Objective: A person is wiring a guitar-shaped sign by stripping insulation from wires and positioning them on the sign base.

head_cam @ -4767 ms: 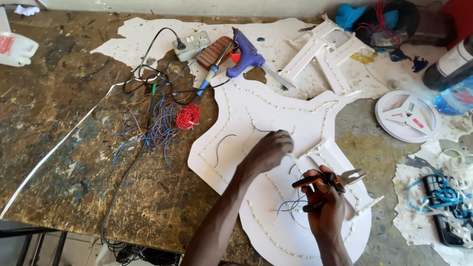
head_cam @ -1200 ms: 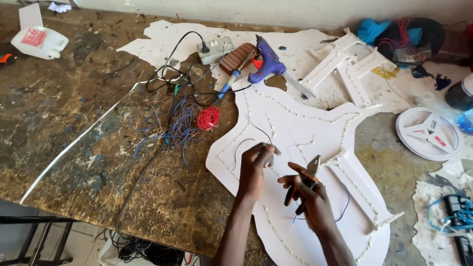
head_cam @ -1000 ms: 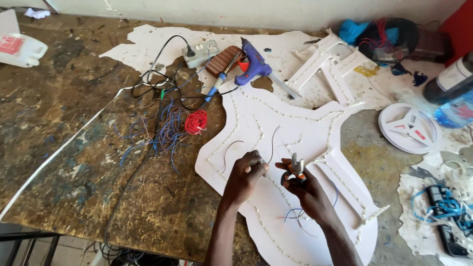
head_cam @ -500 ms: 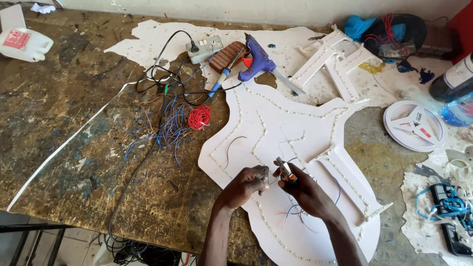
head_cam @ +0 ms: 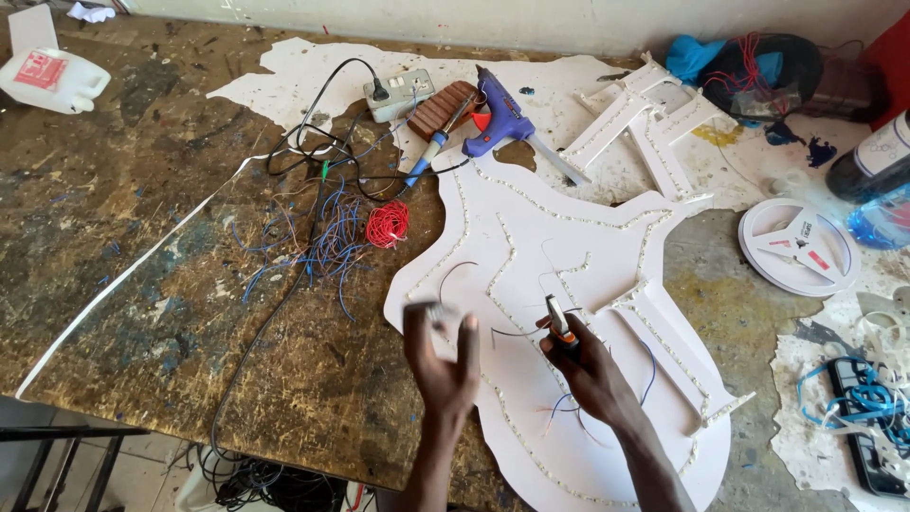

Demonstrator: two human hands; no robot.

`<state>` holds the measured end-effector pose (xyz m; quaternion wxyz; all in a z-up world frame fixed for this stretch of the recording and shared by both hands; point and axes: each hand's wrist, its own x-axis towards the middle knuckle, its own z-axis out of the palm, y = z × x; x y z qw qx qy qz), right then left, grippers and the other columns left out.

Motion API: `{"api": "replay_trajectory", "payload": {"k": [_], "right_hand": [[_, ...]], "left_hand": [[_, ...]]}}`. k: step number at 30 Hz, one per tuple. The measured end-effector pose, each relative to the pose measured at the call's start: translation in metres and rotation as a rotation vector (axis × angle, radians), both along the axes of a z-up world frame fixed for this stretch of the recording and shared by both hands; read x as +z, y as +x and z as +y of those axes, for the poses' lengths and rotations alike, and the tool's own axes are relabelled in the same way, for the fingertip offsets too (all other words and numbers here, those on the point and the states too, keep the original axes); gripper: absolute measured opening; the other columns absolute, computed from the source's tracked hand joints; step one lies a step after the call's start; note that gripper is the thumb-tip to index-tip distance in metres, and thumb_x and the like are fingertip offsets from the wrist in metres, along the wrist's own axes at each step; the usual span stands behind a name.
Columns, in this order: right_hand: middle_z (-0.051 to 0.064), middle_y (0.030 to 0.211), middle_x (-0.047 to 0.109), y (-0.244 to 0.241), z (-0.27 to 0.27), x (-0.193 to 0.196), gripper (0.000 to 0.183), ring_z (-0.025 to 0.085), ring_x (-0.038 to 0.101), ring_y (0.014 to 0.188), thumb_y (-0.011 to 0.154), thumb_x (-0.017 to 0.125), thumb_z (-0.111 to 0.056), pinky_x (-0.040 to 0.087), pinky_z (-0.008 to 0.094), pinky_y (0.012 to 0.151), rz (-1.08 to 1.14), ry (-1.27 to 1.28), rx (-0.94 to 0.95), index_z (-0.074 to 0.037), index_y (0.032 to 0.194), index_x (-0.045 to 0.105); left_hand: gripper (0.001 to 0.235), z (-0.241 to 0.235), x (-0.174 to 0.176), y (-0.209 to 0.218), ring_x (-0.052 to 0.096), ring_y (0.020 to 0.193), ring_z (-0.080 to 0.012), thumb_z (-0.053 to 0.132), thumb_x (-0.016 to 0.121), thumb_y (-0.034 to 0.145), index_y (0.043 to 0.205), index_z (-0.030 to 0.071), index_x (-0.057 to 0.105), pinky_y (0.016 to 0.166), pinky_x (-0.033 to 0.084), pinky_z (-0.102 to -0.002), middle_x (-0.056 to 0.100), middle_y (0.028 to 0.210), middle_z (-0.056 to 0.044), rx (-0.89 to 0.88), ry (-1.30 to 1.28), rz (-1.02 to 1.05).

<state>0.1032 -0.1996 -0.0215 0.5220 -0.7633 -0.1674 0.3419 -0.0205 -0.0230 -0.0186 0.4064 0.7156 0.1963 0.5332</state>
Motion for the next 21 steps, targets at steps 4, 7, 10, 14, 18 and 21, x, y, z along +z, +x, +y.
{"api": "replay_trajectory", "payload": {"k": [4, 7, 10, 14, 18, 21], "right_hand": [[-0.002, 0.09, 0.06, -0.013, 0.006, 0.017, 0.026, 0.015, 0.037, 0.074, 0.112, 0.068, -0.032, 0.033, 0.028, 0.071, -0.018, -0.051, -0.027, -0.019, 0.133, 0.075], [-0.001, 0.107, 0.086, -0.022, 0.014, 0.035, 0.029, 0.015, 0.079, 0.103, 0.108, 0.066, -0.018, 0.056, 0.031, 0.101, -0.049, -0.08, -0.047, -0.019, 0.136, 0.075], [0.0, 0.083, 0.055, -0.03, 0.009, 0.042, 0.024, 0.014, 0.037, 0.074, 0.111, 0.071, -0.036, 0.036, 0.03, 0.072, -0.052, -0.099, -0.055, -0.02, 0.128, 0.076], [0.003, 0.077, 0.052, -0.026, 0.006, 0.036, 0.013, 0.018, 0.038, 0.071, 0.112, 0.066, -0.027, 0.037, 0.034, 0.068, -0.111, -0.163, -0.055, -0.021, 0.122, 0.072], [0.003, 0.085, 0.064, -0.026, 0.004, 0.021, 0.008, 0.017, 0.05, 0.081, 0.111, 0.069, -0.021, 0.046, 0.035, 0.076, -0.104, -0.104, -0.048, -0.014, 0.109, 0.065], [0.004, 0.081, 0.06, -0.028, 0.006, 0.023, 0.014, 0.019, 0.044, 0.073, 0.113, 0.069, -0.027, 0.04, 0.037, 0.069, -0.105, -0.157, -0.029, -0.015, 0.108, 0.064]], "left_hand": [[0.029, -0.049, -0.014, -0.009, 0.046, 0.069, -0.0123, 0.011, 0.071, 0.104, 0.082, 0.017, 0.053, 0.059, 0.046, -0.029, 0.051, 0.077, 0.002, -0.334, -0.255, 0.046], [0.039, -0.058, 0.001, -0.002, 0.074, 0.091, -0.018, 0.049, 0.066, 0.107, 0.114, 0.013, 0.081, 0.079, 0.061, -0.037, 0.083, 0.102, -0.003, -0.424, -0.485, 0.351], [0.04, -0.058, -0.01, 0.005, 0.08, 0.095, -0.0192, 0.045, 0.065, 0.109, 0.122, 0.009, 0.078, 0.089, 0.067, -0.036, 0.088, 0.108, -0.009, -0.444, -0.54, 0.24], [0.02, -0.051, 0.007, 0.01, 0.073, 0.104, -0.0243, 0.016, 0.062, 0.115, 0.124, 0.002, 0.074, 0.091, 0.064, -0.038, 0.076, 0.115, -0.013, -0.435, -0.155, 0.088], [0.014, -0.055, 0.007, 0.012, 0.073, 0.101, -0.0236, 0.013, 0.065, 0.114, 0.117, 0.003, 0.074, 0.089, 0.063, -0.039, 0.076, 0.109, -0.011, -0.463, -0.177, 0.048], [0.017, -0.052, 0.002, 0.012, 0.069, 0.095, -0.0206, 0.016, 0.065, 0.113, 0.11, 0.005, 0.076, 0.085, 0.06, -0.036, 0.075, 0.101, -0.008, -0.417, -0.165, 0.062]]}}
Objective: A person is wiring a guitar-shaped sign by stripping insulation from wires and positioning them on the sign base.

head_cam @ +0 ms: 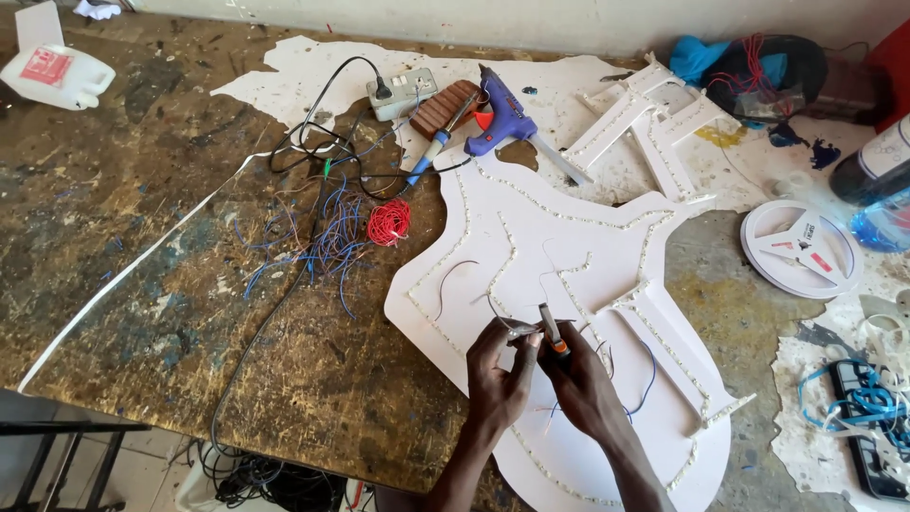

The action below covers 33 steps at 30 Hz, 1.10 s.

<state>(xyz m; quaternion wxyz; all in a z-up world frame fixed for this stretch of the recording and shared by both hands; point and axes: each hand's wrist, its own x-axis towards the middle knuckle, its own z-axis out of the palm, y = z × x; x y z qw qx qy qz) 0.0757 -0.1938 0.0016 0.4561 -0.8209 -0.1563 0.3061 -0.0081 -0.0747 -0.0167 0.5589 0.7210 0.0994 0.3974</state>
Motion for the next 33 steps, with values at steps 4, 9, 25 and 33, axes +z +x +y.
{"api": "replay_trajectory", "payload": {"k": [4, 9, 25, 33], "right_hand": [[0.005, 0.093, 0.074, -0.006, 0.004, 0.01, 0.019, 0.021, 0.057, 0.08, 0.113, 0.065, -0.034, 0.046, 0.036, 0.074, 0.051, -0.104, 0.015, -0.021, 0.125, 0.07], [0.008, 0.145, 0.075, -0.005, 0.005, -0.025, 0.04, 0.023, 0.075, 0.119, 0.103, 0.062, -0.006, 0.06, 0.038, 0.094, -0.026, 0.155, 0.065, -0.011, 0.142, 0.069], [0.012, 0.091, 0.069, -0.011, 0.012, -0.023, 0.015, 0.024, 0.052, 0.071, 0.112, 0.064, -0.024, 0.043, 0.043, 0.064, -0.164, 0.081, 0.074, -0.01, 0.107, 0.063], [0.001, 0.084, 0.045, -0.018, 0.011, -0.039, 0.027, 0.013, 0.042, 0.079, 0.103, 0.077, 0.004, 0.036, 0.032, 0.07, 0.42, 0.546, 0.105, -0.012, 0.108, 0.055]], "left_hand": [[0.016, -0.004, -0.016, 0.005, 0.068, 0.092, -0.0196, 0.016, 0.066, 0.112, 0.104, 0.005, 0.076, 0.081, 0.06, -0.035, 0.075, 0.1, -0.008, 0.064, -0.035, -0.04], [0.011, -0.005, -0.009, 0.005, 0.066, 0.088, -0.0231, 0.007, 0.063, 0.109, 0.098, 0.004, 0.066, 0.08, 0.058, -0.039, 0.069, 0.096, -0.01, 0.11, 0.057, -0.087], [0.017, 0.018, -0.011, -0.006, 0.072, 0.099, -0.0262, 0.017, 0.064, 0.113, 0.106, 0.004, 0.073, 0.088, 0.061, -0.041, 0.074, 0.103, -0.012, -0.02, 0.098, -0.034], [0.023, 0.018, -0.004, -0.018, 0.069, 0.113, -0.0265, 0.031, 0.073, 0.113, 0.108, 0.008, 0.071, 0.101, 0.057, -0.042, 0.073, 0.111, -0.012, -0.29, -0.343, -0.375]]}}
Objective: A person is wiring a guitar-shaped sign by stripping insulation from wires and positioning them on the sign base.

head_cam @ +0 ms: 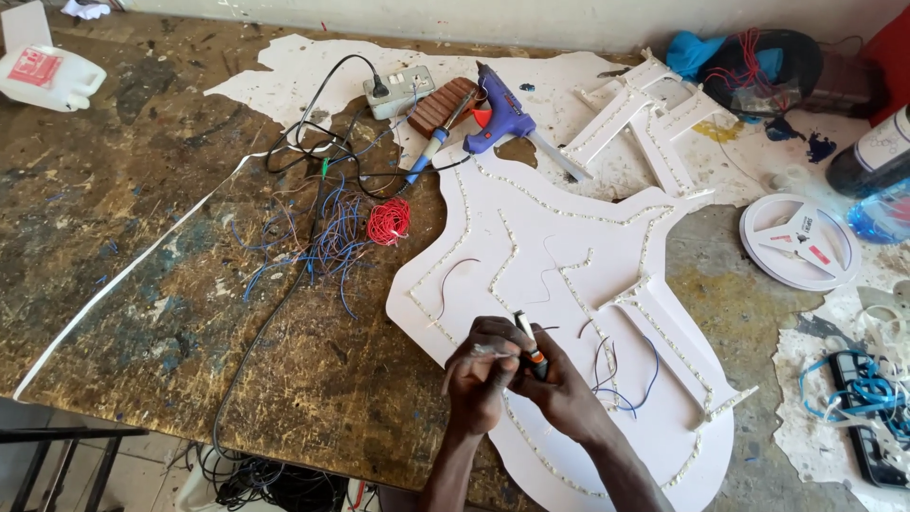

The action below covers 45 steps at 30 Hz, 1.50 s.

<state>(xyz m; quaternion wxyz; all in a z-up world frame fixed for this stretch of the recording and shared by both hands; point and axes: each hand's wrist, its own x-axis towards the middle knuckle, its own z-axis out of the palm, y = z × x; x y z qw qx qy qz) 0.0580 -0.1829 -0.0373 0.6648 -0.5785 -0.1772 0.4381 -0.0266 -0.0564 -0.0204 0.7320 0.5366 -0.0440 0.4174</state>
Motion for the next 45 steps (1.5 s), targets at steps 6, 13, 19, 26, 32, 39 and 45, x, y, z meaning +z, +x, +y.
{"api": "replay_trajectory", "payload": {"k": [6, 13, 19, 26, 32, 39, 45], "right_hand": [[0.003, 0.092, 0.067, -0.032, 0.022, 0.025, 0.041, 0.012, 0.064, 0.085, 0.088, 0.071, 0.027, 0.05, 0.029, 0.066, -0.201, 0.153, -0.018, -0.007, 0.11, 0.068], [0.004, 0.081, 0.062, -0.061, 0.047, -0.006, 0.031, 0.014, 0.05, 0.078, 0.072, 0.061, 0.016, 0.04, 0.035, 0.062, -0.251, -0.027, -0.366, -0.009, 0.089, 0.063], [0.015, 0.068, 0.053, -0.053, 0.061, 0.001, 0.022, 0.028, 0.051, 0.051, 0.085, 0.051, 0.006, 0.036, 0.036, 0.045, 0.283, 0.082, -0.834, -0.01, 0.099, 0.051], [0.014, 0.096, 0.064, -0.016, 0.035, 0.005, 0.042, 0.027, 0.064, 0.089, 0.094, 0.057, 0.01, 0.051, 0.038, 0.086, 0.245, 0.148, -0.649, 0.002, 0.133, 0.067], [0.018, 0.09, 0.075, 0.0, 0.013, 0.003, 0.038, 0.026, 0.061, 0.068, 0.1, 0.064, -0.007, 0.044, 0.035, 0.067, -0.052, -0.076, -0.348, 0.002, 0.136, 0.073], [0.01, 0.174, 0.056, 0.078, -0.007, 0.036, 0.093, 0.022, 0.049, 0.167, 0.076, 0.047, 0.013, 0.042, 0.046, 0.128, -0.03, 0.045, -0.388, -0.004, 0.167, 0.05], [0.027, 0.168, 0.057, 0.08, -0.016, 0.051, 0.076, 0.035, 0.052, 0.166, 0.086, 0.044, 0.015, 0.047, 0.047, 0.13, -0.135, 0.14, -0.369, 0.002, 0.161, 0.046]], "left_hand": [[0.02, 0.006, 0.006, 0.001, 0.043, 0.062, -0.019, 0.029, 0.066, 0.118, 0.112, 0.011, 0.06, 0.066, 0.043, -0.038, 0.044, 0.065, -0.002, -0.081, -0.304, -0.204], [0.029, 0.014, 0.005, 0.008, 0.039, 0.06, -0.0168, 0.022, 0.069, 0.114, 0.097, 0.011, 0.049, 0.059, 0.038, -0.034, 0.031, 0.066, 0.001, 0.091, -0.466, -0.126], [0.028, 0.055, -0.032, 0.039, 0.027, 0.052, -0.0095, 0.019, 0.066, 0.116, 0.094, 0.016, 0.049, 0.051, 0.024, -0.029, 0.028, 0.065, 0.006, 0.346, -0.855, -0.139], [0.025, 0.068, -0.013, 0.035, 0.043, 0.068, -0.0121, 0.028, 0.07, 0.106, 0.089, 0.01, 0.066, 0.065, 0.038, -0.033, 0.047, 0.068, 0.003, 0.301, -0.171, 0.642], [0.032, 0.072, -0.039, 0.028, 0.069, 0.108, -0.035, 0.036, 0.069, 0.11, 0.116, 0.004, 0.071, 0.09, 0.055, -0.048, 0.078, 0.111, -0.015, 0.4, 0.582, 0.836], [0.015, 0.092, -0.011, -0.02, 0.077, 0.103, -0.0235, 0.009, 0.067, 0.107, 0.12, 0.009, 0.074, 0.08, 0.064, -0.035, 0.08, 0.117, -0.01, 0.586, 0.374, 0.609], [0.045, 0.187, -0.105, -0.088, 0.069, 0.121, -0.0283, -0.019, 0.068, 0.091, 0.127, 0.006, 0.079, 0.105, 0.06, -0.043, 0.074, 0.132, -0.012, 1.028, 0.632, 0.89]]}}
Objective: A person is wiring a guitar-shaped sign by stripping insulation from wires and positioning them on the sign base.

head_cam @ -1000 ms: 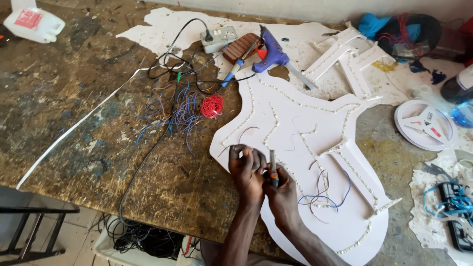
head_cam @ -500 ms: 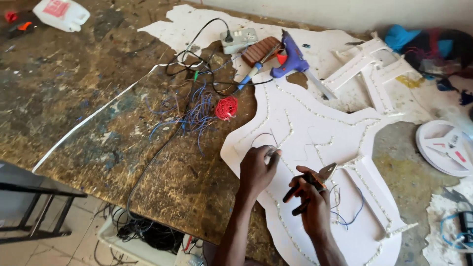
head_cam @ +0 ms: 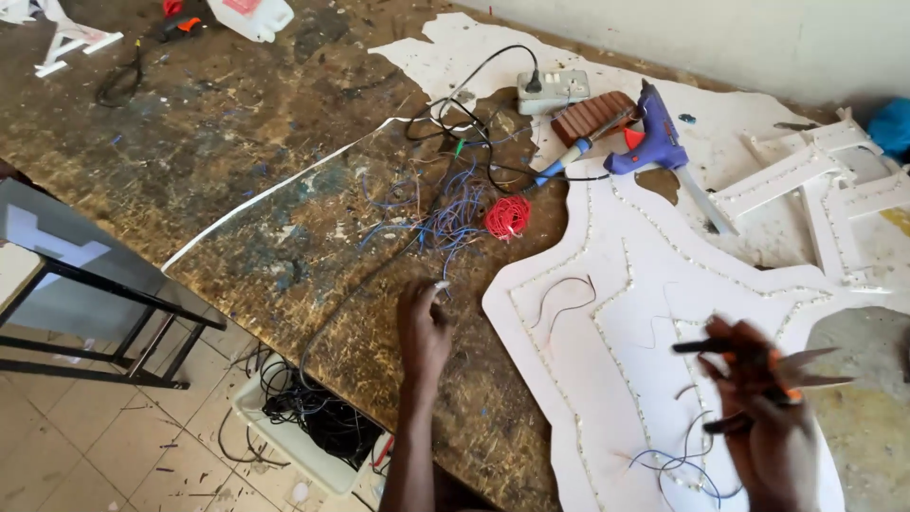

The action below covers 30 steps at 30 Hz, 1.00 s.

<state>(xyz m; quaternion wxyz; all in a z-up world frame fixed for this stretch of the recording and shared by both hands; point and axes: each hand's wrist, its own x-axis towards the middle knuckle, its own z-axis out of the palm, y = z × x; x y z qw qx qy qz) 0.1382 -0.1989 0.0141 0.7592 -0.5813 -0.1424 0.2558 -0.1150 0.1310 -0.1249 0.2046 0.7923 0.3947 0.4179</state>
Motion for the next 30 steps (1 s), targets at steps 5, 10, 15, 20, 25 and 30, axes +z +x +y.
{"api": "replay_trajectory", "payload": {"k": [5, 10, 15, 20, 25, 30], "right_hand": [[0.027, 0.15, 0.068, -0.052, 0.029, -0.033, 0.066, 0.037, 0.062, 0.146, 0.094, 0.051, 0.015, 0.048, 0.054, 0.118, 0.216, -0.124, 0.068, 0.007, 0.159, 0.053], [0.028, 0.145, 0.074, -0.084, 0.048, -0.034, 0.053, 0.039, 0.066, 0.141, 0.102, 0.056, 0.01, 0.052, 0.054, 0.106, 0.301, -0.172, 0.129, 0.008, 0.154, 0.061], [0.034, 0.136, 0.075, -0.094, 0.043, -0.053, 0.046, 0.043, 0.069, 0.126, 0.108, 0.054, -0.004, 0.052, 0.052, 0.08, 0.272, -0.049, 0.19, 0.012, 0.151, 0.063], [0.024, 0.128, 0.085, -0.105, 0.041, -0.052, 0.035, 0.033, 0.075, 0.108, 0.105, 0.066, -0.017, 0.056, 0.043, 0.086, 0.107, -0.245, 0.266, 0.002, 0.134, 0.073], [0.005, 0.121, 0.072, -0.117, 0.053, -0.042, 0.009, 0.022, 0.071, 0.14, 0.103, 0.077, -0.011, 0.056, 0.041, 0.107, -0.208, -0.289, 0.295, -0.014, 0.104, 0.069], [0.011, 0.125, 0.063, -0.125, 0.069, -0.034, 0.018, 0.031, 0.064, 0.14, 0.104, 0.06, 0.002, 0.052, 0.044, 0.111, -0.618, -0.105, 0.248, -0.011, 0.116, 0.059]], "left_hand": [[0.029, 0.033, 0.009, -0.012, 0.066, 0.125, -0.0276, -0.007, 0.076, 0.097, 0.122, 0.007, 0.082, 0.105, 0.063, -0.042, 0.068, 0.136, -0.008, -0.173, -0.12, 0.304], [0.025, 0.059, 0.002, -0.014, 0.068, 0.109, -0.0269, 0.004, 0.089, 0.091, 0.113, 0.013, 0.081, 0.092, 0.06, -0.044, 0.072, 0.126, -0.006, -0.292, -0.014, 0.484], [0.022, -0.032, 0.054, -0.012, 0.057, 0.124, -0.0294, 0.004, 0.061, 0.109, 0.13, 0.011, 0.055, 0.096, 0.067, -0.047, 0.05, 0.139, -0.02, -0.519, -0.316, 0.078], [0.011, -0.1, 0.11, -0.011, 0.065, 0.1, -0.0258, 0.016, 0.05, 0.12, 0.12, 0.008, 0.057, 0.094, 0.058, -0.038, 0.065, 0.112, -0.012, -0.648, -0.401, -0.229], [0.018, -0.121, 0.139, -0.009, 0.085, 0.106, -0.0276, 0.008, 0.069, 0.11, 0.124, 0.003, 0.077, 0.093, 0.071, -0.035, 0.085, 0.119, -0.016, -0.633, -0.444, -0.253], [0.025, -0.141, 0.15, -0.012, 0.083, 0.111, -0.0267, -0.006, 0.068, 0.107, 0.13, 0.002, 0.076, 0.104, 0.074, -0.037, 0.082, 0.122, -0.017, -0.82, -0.472, -0.28]]}}
